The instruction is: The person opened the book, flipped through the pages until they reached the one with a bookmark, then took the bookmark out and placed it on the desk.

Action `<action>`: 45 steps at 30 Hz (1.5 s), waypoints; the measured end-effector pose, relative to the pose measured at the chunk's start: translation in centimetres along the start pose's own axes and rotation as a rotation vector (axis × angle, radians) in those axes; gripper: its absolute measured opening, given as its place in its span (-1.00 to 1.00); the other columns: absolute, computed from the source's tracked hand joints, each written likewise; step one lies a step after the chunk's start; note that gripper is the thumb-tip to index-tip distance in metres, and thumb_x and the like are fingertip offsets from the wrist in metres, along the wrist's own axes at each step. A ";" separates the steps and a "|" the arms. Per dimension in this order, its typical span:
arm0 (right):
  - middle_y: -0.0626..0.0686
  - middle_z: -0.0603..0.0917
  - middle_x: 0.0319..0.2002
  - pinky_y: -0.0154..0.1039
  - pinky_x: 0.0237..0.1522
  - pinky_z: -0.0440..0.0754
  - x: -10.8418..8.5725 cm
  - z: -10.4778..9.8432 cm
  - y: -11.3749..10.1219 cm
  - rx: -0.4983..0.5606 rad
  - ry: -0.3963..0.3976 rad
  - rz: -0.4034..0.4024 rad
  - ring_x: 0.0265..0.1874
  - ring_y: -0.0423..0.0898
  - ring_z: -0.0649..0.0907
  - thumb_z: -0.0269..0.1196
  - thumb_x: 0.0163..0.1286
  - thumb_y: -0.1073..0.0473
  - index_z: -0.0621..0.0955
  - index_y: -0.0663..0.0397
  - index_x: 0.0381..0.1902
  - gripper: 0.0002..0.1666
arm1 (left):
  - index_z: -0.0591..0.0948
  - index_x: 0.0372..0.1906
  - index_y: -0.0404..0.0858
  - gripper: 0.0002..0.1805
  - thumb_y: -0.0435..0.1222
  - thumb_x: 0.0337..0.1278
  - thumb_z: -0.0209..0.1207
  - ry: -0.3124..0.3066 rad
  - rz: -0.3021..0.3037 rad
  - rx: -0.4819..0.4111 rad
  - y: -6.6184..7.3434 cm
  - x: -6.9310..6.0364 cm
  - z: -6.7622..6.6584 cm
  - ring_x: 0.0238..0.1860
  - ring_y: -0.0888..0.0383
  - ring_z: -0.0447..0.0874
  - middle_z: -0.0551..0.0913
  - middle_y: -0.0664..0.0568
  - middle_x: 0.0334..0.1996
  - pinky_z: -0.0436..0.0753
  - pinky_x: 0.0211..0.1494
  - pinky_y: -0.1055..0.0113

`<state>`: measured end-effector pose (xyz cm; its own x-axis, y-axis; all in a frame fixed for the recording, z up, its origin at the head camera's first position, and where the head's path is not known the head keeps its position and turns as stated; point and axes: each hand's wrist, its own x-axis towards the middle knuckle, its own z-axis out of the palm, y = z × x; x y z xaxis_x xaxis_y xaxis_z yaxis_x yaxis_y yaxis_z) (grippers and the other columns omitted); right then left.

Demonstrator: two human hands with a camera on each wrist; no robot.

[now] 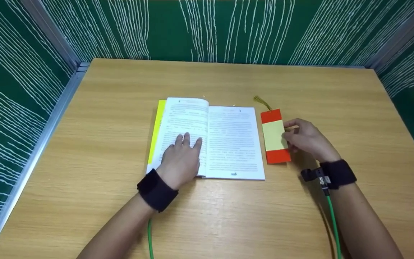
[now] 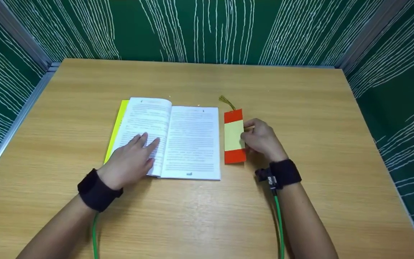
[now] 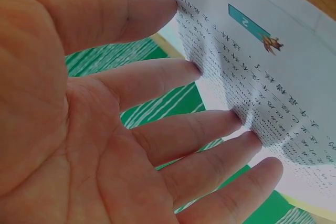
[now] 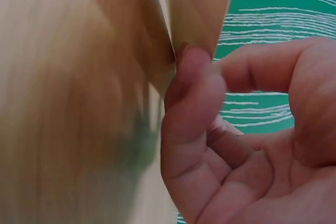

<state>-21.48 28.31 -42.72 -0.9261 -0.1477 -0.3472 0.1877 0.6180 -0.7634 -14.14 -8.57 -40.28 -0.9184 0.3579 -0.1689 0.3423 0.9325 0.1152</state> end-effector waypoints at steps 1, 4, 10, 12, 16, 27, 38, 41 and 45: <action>0.13 0.63 -0.28 -0.21 -0.34 0.66 0.0 0.1 0.0 -0.012 0.006 0.002 -0.42 -0.05 0.61 0.14 0.52 0.18 0.34 0.29 0.38 -0.43 | 0.34 0.56 -0.28 -0.40 -0.26 0.50 0.04 0.002 -0.001 -0.002 0.0 -0.1 0.0 0.48 -0.41 0.28 0.29 -0.51 0.47 0.55 0.31 -0.20; 0.10 0.63 -0.32 -0.22 -0.40 0.63 0.2 0.5 0.0 -0.055 0.031 0.003 -0.48 -0.05 0.61 0.15 0.49 0.18 0.38 0.30 0.34 -0.46 | 0.36 0.55 -0.28 -0.40 -0.27 0.49 0.05 0.013 0.000 -0.001 0.0 -0.2 0.0 0.47 -0.40 0.30 0.30 -0.51 0.46 0.56 0.31 -0.20; 0.13 0.61 -0.25 -0.22 -0.46 0.59 0.3 0.7 0.0 -0.118 0.084 0.008 -0.51 -0.04 0.62 0.17 0.46 0.16 0.43 0.27 0.28 -0.50 | 0.36 0.55 -0.29 -0.40 -0.27 0.48 0.06 0.019 0.004 -0.004 -0.1 -0.3 0.0 0.48 -0.40 0.29 0.30 -0.51 0.46 0.54 0.33 -0.19; 0.13 0.62 -0.28 -0.21 -0.48 0.59 0.2 0.8 0.0 -0.145 0.095 0.002 -0.53 -0.05 0.62 0.18 0.46 0.16 0.44 0.27 0.26 -0.51 | 0.35 0.55 -0.29 -0.40 -0.27 0.49 0.05 0.017 0.004 -0.005 -0.1 -0.3 0.0 0.48 -0.40 0.29 0.30 -0.51 0.46 0.54 0.33 -0.19; 0.12 0.64 -0.33 -0.20 -0.52 0.58 0.1 0.8 -0.1 -0.205 0.116 -0.015 -0.56 -0.06 0.60 0.21 0.45 0.14 0.47 0.25 0.22 -0.53 | 0.36 0.55 -0.29 -0.40 -0.26 0.49 0.05 0.024 0.009 0.006 -0.1 -0.4 0.0 0.48 -0.40 0.30 0.31 -0.51 0.46 0.56 0.31 -0.19; 0.13 0.69 -0.37 -0.22 -0.56 0.57 -0.2 1.2 -0.1 -0.266 0.159 -0.022 -0.63 -0.08 0.62 0.27 0.42 0.14 0.50 0.23 0.21 -0.52 | 0.35 0.55 -0.26 -0.41 -0.26 0.51 0.03 0.022 0.006 0.009 0.0 -0.3 0.1 0.48 -0.38 0.29 0.30 -0.48 0.47 0.54 0.33 -0.20; 0.26 0.66 -0.13 -0.24 -0.55 0.61 -0.1 1.5 0.2 -0.285 0.182 -0.018 -0.62 -0.10 0.64 0.25 0.36 0.17 0.52 0.20 0.20 -0.52 | 0.36 0.54 -0.29 -0.41 -0.27 0.50 0.03 0.016 0.011 0.008 0.0 -0.2 0.1 0.48 -0.39 0.30 0.31 -0.50 0.46 0.55 0.31 -0.22; 0.28 0.64 -0.08 -0.24 -0.54 0.61 -0.1 1.5 0.2 -0.284 0.180 -0.016 -0.61 -0.10 0.64 0.25 0.36 0.16 0.52 0.19 0.20 -0.52 | 0.36 0.55 -0.28 -0.41 -0.26 0.50 0.04 0.011 0.010 0.007 0.1 -0.2 0.0 0.48 -0.39 0.29 0.30 -0.50 0.46 0.54 0.31 -0.24; 0.26 0.65 -0.10 -0.23 -0.52 0.60 -0.1 1.4 0.1 -0.290 0.170 -0.022 -0.58 -0.08 0.63 0.25 0.38 0.13 0.53 0.20 0.19 -0.53 | 0.37 0.54 -0.28 -0.41 -0.24 0.50 0.07 0.024 0.014 0.008 0.1 -0.4 -0.3 0.48 -0.38 0.29 0.31 -0.47 0.47 0.52 0.32 -0.25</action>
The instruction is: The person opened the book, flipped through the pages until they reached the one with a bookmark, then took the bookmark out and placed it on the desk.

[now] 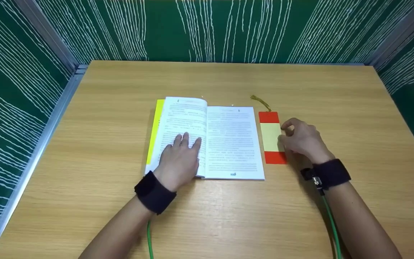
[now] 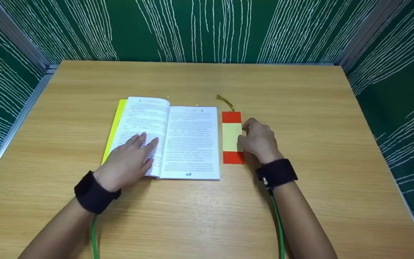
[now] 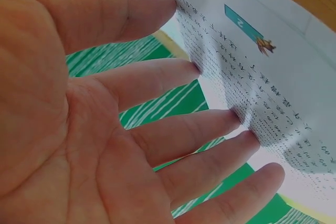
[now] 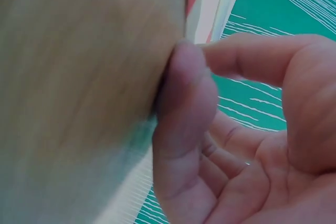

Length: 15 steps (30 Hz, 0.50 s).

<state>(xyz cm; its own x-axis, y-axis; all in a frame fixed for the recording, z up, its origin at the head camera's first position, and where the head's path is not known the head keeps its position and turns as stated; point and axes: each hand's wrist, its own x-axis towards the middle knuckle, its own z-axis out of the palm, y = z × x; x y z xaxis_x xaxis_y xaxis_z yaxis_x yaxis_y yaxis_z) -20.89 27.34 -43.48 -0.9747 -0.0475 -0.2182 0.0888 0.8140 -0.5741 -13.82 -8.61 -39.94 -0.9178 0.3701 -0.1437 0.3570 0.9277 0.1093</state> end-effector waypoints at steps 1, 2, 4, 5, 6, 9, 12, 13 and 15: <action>0.25 0.66 -0.10 -0.23 -0.50 0.59 0.0 -0.1 -0.1 -0.004 -0.001 -0.001 -0.56 -0.08 0.63 0.25 0.39 0.12 0.54 0.19 0.19 -0.54 | 0.38 0.53 -0.28 -0.41 -0.23 0.49 0.08 0.013 0.004 0.001 0.0 -0.1 -0.1 0.49 -0.37 0.29 0.32 -0.46 0.47 0.51 0.33 -0.24; 0.25 0.67 -0.10 -0.23 -0.49 0.59 0.0 -0.2 -0.1 -0.005 -0.003 -0.004 -0.54 -0.07 0.64 0.25 0.40 0.11 0.54 0.19 0.18 -0.54 | 0.39 0.52 -0.28 -0.41 -0.23 0.48 0.10 0.035 0.011 0.001 0.1 -0.1 -0.2 0.48 -0.36 0.30 0.33 -0.45 0.46 0.50 0.34 -0.23; 0.25 0.67 -0.10 -0.22 -0.46 0.60 -0.1 -0.3 -0.3 -0.006 -0.010 -0.006 -0.51 -0.07 0.64 0.25 0.42 0.09 0.54 0.19 0.18 -0.55 | 0.43 0.49 -0.29 -0.42 -0.24 0.46 0.13 0.101 0.037 -0.003 0.2 -0.4 -0.4 0.47 -0.33 0.34 0.37 -0.43 0.45 0.48 0.37 -0.22; 0.25 0.68 -0.10 -0.22 -0.45 0.60 -0.1 -0.4 -0.3 -0.007 -0.014 -0.006 -0.50 -0.07 0.65 0.24 0.43 0.09 0.54 0.19 0.18 -0.55 | 0.46 0.48 -0.30 -0.43 -0.24 0.45 0.15 0.146 0.056 -0.010 0.4 -0.6 -0.5 0.46 -0.32 0.37 0.39 -0.43 0.44 0.47 0.39 -0.20; 0.26 0.68 -0.10 -0.22 -0.44 0.60 -0.1 -0.5 -0.4 -0.005 -0.018 -0.004 -0.49 -0.07 0.65 0.23 0.44 0.08 0.54 0.19 0.19 -0.55 | 0.47 0.46 -0.31 -0.44 -0.24 0.44 0.16 0.193 0.081 -0.016 0.6 -0.8 -0.6 0.44 -0.31 0.39 0.42 -0.42 0.42 0.46 0.41 -0.18; 0.25 0.70 -0.10 -0.22 -0.43 0.60 -0.2 -0.6 -0.5 0.001 -0.026 -0.001 -0.46 -0.05 0.66 0.20 0.46 0.06 0.53 0.19 0.20 -0.54 | 0.51 0.42 -0.31 -0.47 -0.24 0.44 0.16 0.328 0.182 -0.043 1.3 -1.4 -1.0 0.41 -0.26 0.45 0.49 -0.37 0.38 0.42 0.46 -0.12; 0.27 0.72 -0.10 -0.21 -0.43 0.61 -0.5 -0.7 -0.8 0.000 -0.011 0.001 -0.43 0.00 0.68 0.17 0.49 0.03 0.52 0.19 0.24 -0.52 | 0.53 0.39 -0.30 -0.51 -0.24 0.47 0.12 0.436 0.303 -0.085 2.2 -1.9 -1.5 0.40 -0.18 0.48 0.54 -0.29 0.35 0.40 0.50 -0.01; 0.28 0.72 -0.09 -0.21 -0.42 0.61 -0.5 -0.8 -0.9 -0.004 0.002 0.002 -0.40 0.02 0.69 0.16 0.50 0.01 0.52 0.18 0.25 -0.50 | 0.55 0.38 -0.29 -0.53 -0.24 0.47 0.12 0.472 0.341 -0.108 2.5 -2.1 -1.7 0.40 -0.15 0.49 0.56 -0.25 0.33 0.40 0.51 0.02; 0.32 0.71 -0.05 -0.18 -0.40 0.63 -0.8 -0.9 -1.4 -0.009 0.037 0.006 -0.32 0.09 0.70 0.15 0.51 -0.01 0.50 0.18 0.30 -0.46 | 0.59 0.33 -0.29 -0.57 -0.26 0.46 0.12 0.549 0.407 -0.157 3.0 -2.5 -2.3 0.39 -0.09 0.50 0.59 -0.20 0.31 0.38 0.52 0.11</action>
<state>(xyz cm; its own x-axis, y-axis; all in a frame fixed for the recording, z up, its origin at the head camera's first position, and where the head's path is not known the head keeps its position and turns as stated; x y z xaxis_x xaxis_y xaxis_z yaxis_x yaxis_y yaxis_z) -20.42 26.77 -41.86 -0.9811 -0.0214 -0.1924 0.0930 0.8196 -0.5653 -10.82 -6.92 -36.99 -0.6863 0.5701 0.4516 0.6995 0.6874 0.1953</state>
